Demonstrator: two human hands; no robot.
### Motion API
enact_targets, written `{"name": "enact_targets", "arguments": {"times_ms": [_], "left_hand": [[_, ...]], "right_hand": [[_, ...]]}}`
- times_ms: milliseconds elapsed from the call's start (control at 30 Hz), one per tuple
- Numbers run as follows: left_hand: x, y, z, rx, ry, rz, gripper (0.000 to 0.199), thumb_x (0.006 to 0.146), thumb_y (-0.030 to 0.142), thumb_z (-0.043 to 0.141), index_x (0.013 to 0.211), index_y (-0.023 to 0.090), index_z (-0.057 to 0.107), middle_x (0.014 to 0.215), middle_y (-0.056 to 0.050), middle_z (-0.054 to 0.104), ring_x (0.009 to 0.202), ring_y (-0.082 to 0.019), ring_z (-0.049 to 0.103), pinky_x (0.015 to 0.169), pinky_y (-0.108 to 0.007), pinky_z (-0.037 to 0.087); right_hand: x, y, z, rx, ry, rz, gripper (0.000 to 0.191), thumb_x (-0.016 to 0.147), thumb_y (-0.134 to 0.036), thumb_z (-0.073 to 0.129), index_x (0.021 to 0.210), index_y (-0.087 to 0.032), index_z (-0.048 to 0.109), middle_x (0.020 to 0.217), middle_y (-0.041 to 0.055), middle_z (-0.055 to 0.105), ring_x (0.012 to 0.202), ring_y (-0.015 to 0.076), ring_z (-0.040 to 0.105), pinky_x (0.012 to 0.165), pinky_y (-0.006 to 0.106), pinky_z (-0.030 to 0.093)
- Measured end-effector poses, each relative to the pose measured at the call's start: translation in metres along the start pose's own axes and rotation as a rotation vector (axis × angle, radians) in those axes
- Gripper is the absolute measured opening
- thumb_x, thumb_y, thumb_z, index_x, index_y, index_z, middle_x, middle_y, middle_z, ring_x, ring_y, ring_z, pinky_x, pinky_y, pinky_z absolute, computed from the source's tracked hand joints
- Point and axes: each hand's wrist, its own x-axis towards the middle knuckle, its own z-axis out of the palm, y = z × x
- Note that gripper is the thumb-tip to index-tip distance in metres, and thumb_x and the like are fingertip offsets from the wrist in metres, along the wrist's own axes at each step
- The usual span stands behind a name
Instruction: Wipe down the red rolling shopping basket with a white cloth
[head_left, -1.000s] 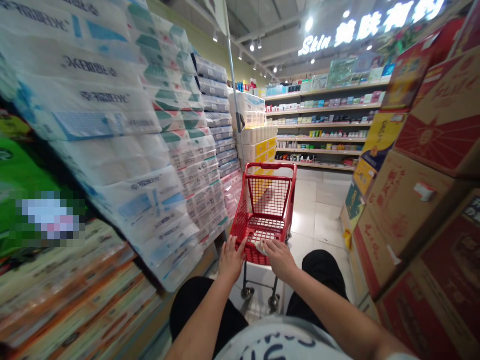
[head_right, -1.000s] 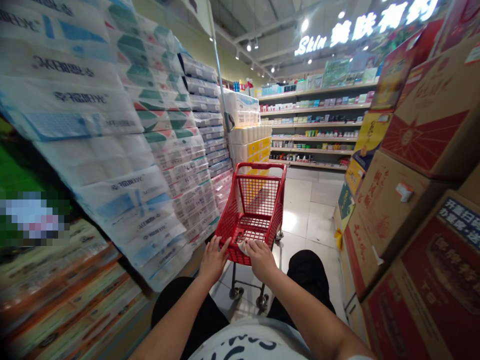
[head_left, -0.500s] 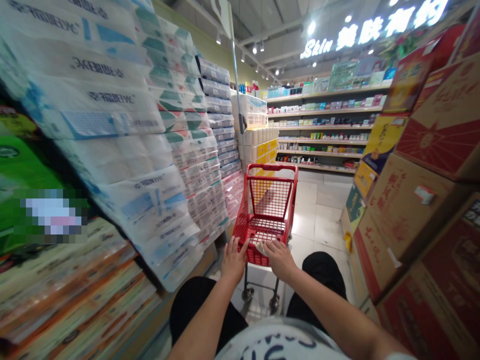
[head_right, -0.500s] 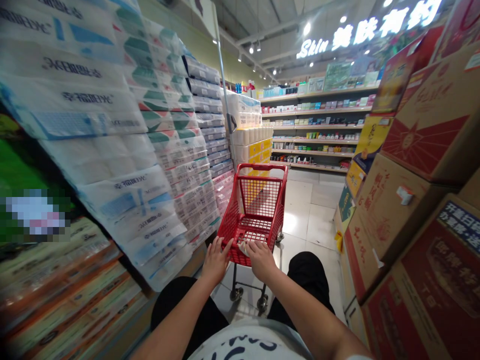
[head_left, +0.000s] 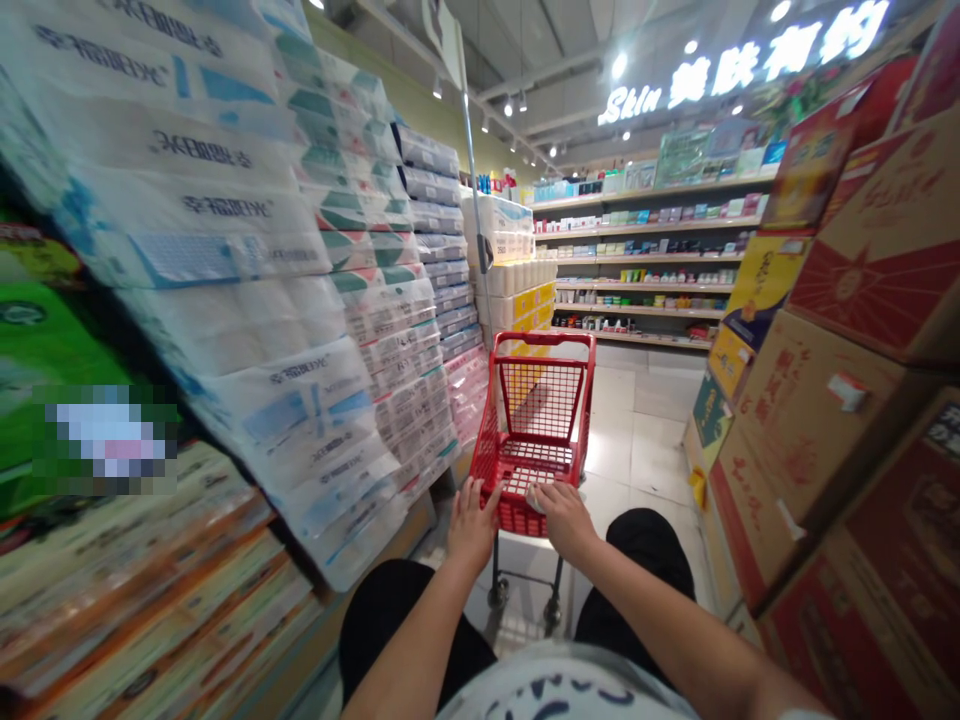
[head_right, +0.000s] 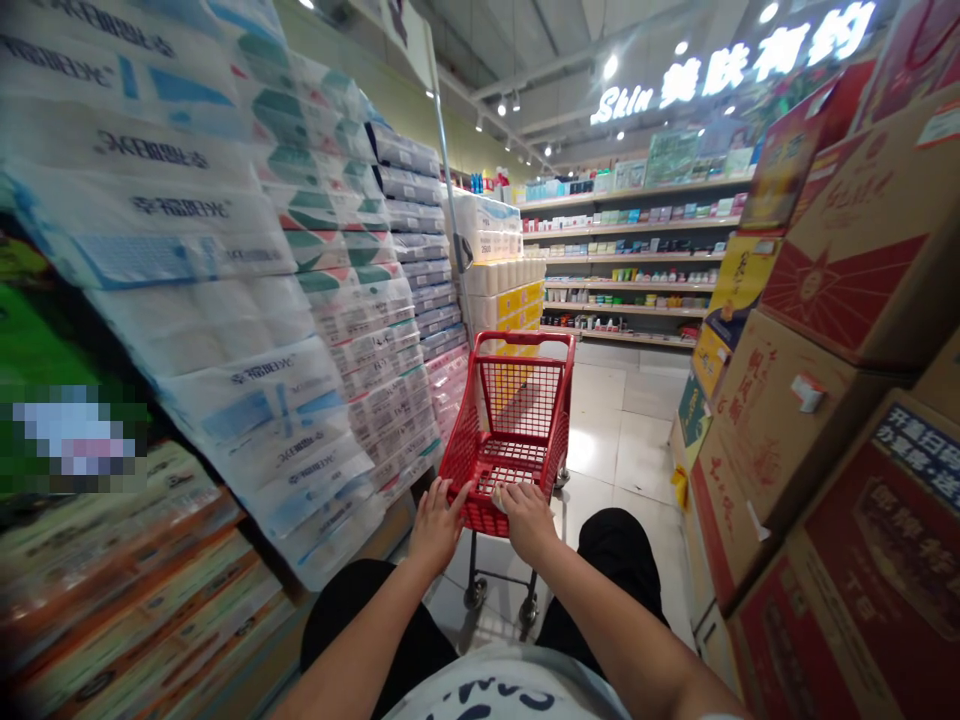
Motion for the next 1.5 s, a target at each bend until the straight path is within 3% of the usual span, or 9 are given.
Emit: {"name": "enact_targets", "arguments": {"times_ms": [233, 333, 467, 733, 867, 967, 1067, 1233, 1500], "left_hand": [[0.002, -0.003, 0.0, 0.017, -0.013, -0.006, 0.061, 0.086, 0.021, 0.052, 0.142, 0.039, 0.035, 0.144, -0.008, 0.041, 0.139, -0.027, 0.029, 0.111, -0.047, 0.029], [0.002, -0.003, -0.001, 0.022, -0.018, -0.002, 0.063, 0.086, 0.02, 0.052, 0.143, 0.038, 0.034, 0.145, -0.008, 0.04, 0.14, -0.027, 0.027, 0.111, -0.048, 0.029], [0.005, -0.002, -0.002, 0.023, -0.05, -0.006, 0.065, 0.085, 0.019, 0.052, 0.145, 0.036, 0.032, 0.146, -0.01, 0.039, 0.141, -0.028, 0.025, 0.111, -0.048, 0.029], [0.006, -0.003, 0.001, 0.024, -0.085, 0.0, 0.07, 0.083, 0.017, 0.053, 0.146, 0.036, 0.028, 0.149, -0.01, 0.036, 0.142, -0.027, 0.023, 0.112, -0.047, 0.027], [0.004, -0.003, 0.005, 0.02, -0.053, 0.017, 0.07, 0.084, 0.017, 0.052, 0.146, 0.037, 0.028, 0.149, -0.009, 0.036, 0.142, -0.028, 0.024, 0.112, -0.048, 0.026], [0.004, -0.002, 0.006, 0.012, -0.051, 0.011, 0.07, 0.084, 0.017, 0.053, 0.146, 0.038, 0.027, 0.149, -0.01, 0.036, 0.142, -0.028, 0.024, 0.112, -0.048, 0.026], [0.005, -0.001, 0.006, 0.004, -0.051, 0.009, 0.071, 0.083, 0.017, 0.053, 0.146, 0.038, 0.027, 0.15, -0.01, 0.034, 0.143, -0.028, 0.022, 0.112, -0.048, 0.026], [0.007, -0.002, 0.006, -0.005, -0.065, 0.014, 0.071, 0.083, 0.016, 0.053, 0.146, 0.038, 0.028, 0.152, -0.009, 0.032, 0.143, -0.027, 0.021, 0.112, -0.048, 0.026], [0.01, -0.004, 0.0, 0.032, -0.12, 0.016, 0.069, 0.085, 0.018, 0.052, 0.146, 0.038, 0.027, 0.151, -0.01, 0.034, 0.143, -0.027, 0.021, 0.112, -0.049, 0.025]], "right_hand": [[-0.001, 0.002, -0.002, 0.159, 0.052, -0.087, 0.053, 0.073, -0.006, 0.05, 0.124, -0.017, 0.057, 0.121, 0.01, 0.061, 0.11, 0.0247, 0.05, 0.097, 0.042, 0.04], [0.0, 0.005, -0.003, 0.222, 0.092, -0.13, 0.045, 0.08, -0.012, 0.052, 0.125, -0.018, 0.057, 0.121, 0.01, 0.061, 0.11, 0.0242, 0.05, 0.098, 0.043, 0.041], [0.006, 0.007, 0.003, 0.199, 0.127, -0.137, 0.035, 0.089, -0.014, 0.046, 0.121, -0.018, 0.059, 0.113, 0.0105, 0.065, 0.102, 0.0219, 0.054, 0.093, 0.04, 0.045], [0.005, 0.013, 0.005, 0.161, 0.097, -0.149, 0.035, 0.087, -0.01, 0.048, 0.118, -0.018, 0.062, 0.107, 0.0102, 0.066, 0.095, 0.0215, 0.055, 0.09, 0.039, 0.047], [0.0, 0.02, -0.001, 0.179, 0.188, -0.1, 0.029, 0.089, -0.011, 0.046, 0.11, -0.017, 0.064, 0.101, 0.0087, 0.067, 0.094, 0.021, 0.056, 0.092, 0.04, 0.046], [-0.005, 0.021, -0.002, 0.14, 0.256, -0.12, 0.031, 0.092, -0.012, 0.042, 0.114, -0.017, 0.063, 0.108, 0.0097, 0.066, 0.103, 0.022, 0.055, 0.093, 0.04, 0.045], [-0.01, 0.019, 0.001, 0.063, 0.193, -0.258, 0.033, 0.096, -0.015, 0.039, 0.12, -0.02, 0.06, 0.117, 0.0092, 0.064, 0.111, 0.0221, 0.053, 0.094, 0.039, 0.043], [-0.013, 0.018, 0.006, -0.028, 0.029, -0.405, 0.024, 0.097, -0.022, 0.044, 0.106, -0.023, 0.066, 0.103, 0.0052, 0.067, 0.099, 0.02, 0.056, 0.085, 0.035, 0.044], [-0.012, 0.022, 0.012, -0.105, 0.097, -0.463, 0.027, 0.097, -0.017, 0.041, 0.104, -0.02, 0.066, 0.103, 0.0075, 0.066, 0.096, 0.0197, 0.055, 0.083, 0.034, 0.045]]}}
